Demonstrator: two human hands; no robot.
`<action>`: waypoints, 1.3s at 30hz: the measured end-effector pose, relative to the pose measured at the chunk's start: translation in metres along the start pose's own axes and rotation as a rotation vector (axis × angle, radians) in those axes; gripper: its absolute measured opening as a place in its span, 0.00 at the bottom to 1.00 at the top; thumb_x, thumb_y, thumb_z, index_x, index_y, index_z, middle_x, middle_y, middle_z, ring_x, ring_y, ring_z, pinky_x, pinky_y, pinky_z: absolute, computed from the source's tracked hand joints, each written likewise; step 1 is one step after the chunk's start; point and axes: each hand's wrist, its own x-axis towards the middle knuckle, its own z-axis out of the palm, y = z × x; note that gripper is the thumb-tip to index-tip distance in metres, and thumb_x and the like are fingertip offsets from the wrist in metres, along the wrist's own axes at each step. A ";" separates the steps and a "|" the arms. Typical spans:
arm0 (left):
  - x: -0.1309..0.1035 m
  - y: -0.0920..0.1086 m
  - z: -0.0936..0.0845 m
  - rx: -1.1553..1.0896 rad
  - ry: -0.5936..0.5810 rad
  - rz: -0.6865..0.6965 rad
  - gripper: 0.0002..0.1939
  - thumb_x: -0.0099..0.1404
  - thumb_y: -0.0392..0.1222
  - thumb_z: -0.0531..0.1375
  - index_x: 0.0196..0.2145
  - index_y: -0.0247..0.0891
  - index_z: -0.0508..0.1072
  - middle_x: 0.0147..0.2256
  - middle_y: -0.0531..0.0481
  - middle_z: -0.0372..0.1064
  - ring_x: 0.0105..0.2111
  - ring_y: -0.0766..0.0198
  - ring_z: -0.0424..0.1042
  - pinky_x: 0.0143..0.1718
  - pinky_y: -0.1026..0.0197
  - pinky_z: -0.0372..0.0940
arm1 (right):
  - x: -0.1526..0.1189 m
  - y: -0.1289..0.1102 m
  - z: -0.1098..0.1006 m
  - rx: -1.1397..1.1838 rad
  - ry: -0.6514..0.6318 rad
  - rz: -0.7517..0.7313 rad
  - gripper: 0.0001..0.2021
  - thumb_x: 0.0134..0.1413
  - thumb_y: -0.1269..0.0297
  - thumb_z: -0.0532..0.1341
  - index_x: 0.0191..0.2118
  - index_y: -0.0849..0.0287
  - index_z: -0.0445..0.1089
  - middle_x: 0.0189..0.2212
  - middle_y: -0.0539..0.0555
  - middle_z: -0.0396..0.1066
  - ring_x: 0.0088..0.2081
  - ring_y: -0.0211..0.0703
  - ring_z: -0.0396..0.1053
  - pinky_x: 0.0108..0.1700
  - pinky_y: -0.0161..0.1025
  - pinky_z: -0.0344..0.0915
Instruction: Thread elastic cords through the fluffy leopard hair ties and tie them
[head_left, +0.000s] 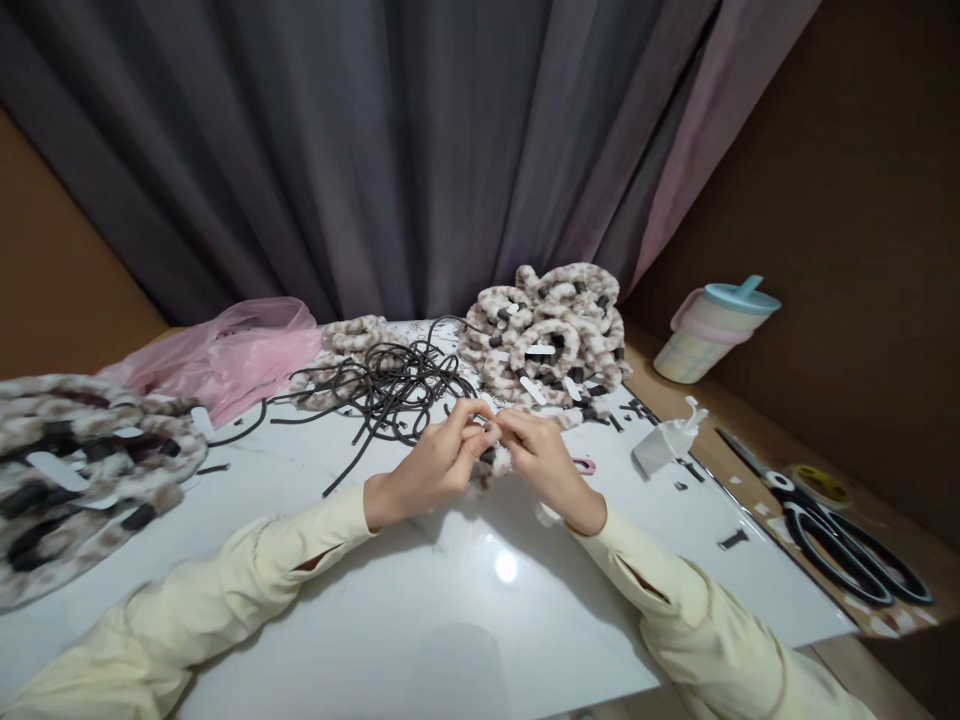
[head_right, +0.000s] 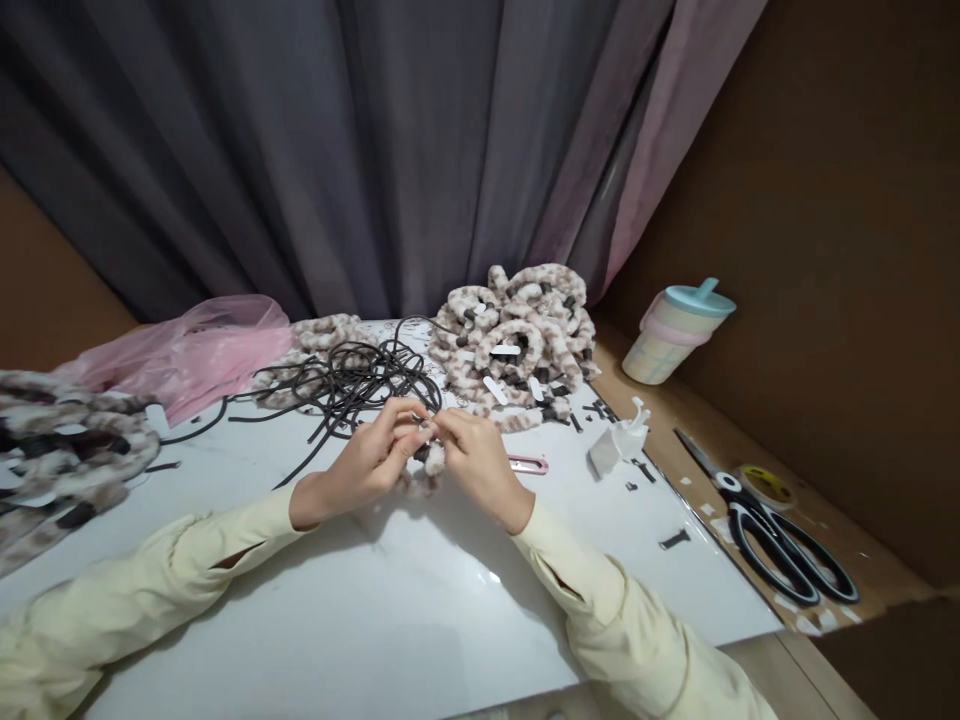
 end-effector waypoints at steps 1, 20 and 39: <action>0.000 0.000 0.000 -0.007 0.003 0.013 0.06 0.68 0.39 0.47 0.43 0.39 0.56 0.20 0.60 0.56 0.19 0.70 0.57 0.23 0.68 0.53 | 0.001 0.000 0.000 0.016 -0.004 0.002 0.08 0.46 0.75 0.47 0.22 0.57 0.53 0.20 0.48 0.57 0.24 0.37 0.56 0.28 0.33 0.50; 0.005 0.004 0.001 0.016 0.095 -0.167 0.11 0.65 0.40 0.52 0.24 0.38 0.60 0.22 0.57 0.60 0.22 0.70 0.59 0.26 0.67 0.56 | 0.003 -0.005 -0.014 0.084 0.169 -0.011 0.09 0.59 0.65 0.54 0.43 0.60 0.65 0.42 0.58 0.68 0.38 0.41 0.65 0.39 0.37 0.62; 0.010 0.005 0.000 -0.339 0.237 -0.468 0.18 0.61 0.52 0.55 0.23 0.38 0.57 0.18 0.60 0.52 0.18 0.71 0.54 0.19 0.68 0.51 | -0.012 -0.015 0.031 -0.118 -0.100 0.282 0.12 0.58 0.67 0.52 0.24 0.60 0.64 0.17 0.50 0.65 0.19 0.36 0.59 0.23 0.34 0.48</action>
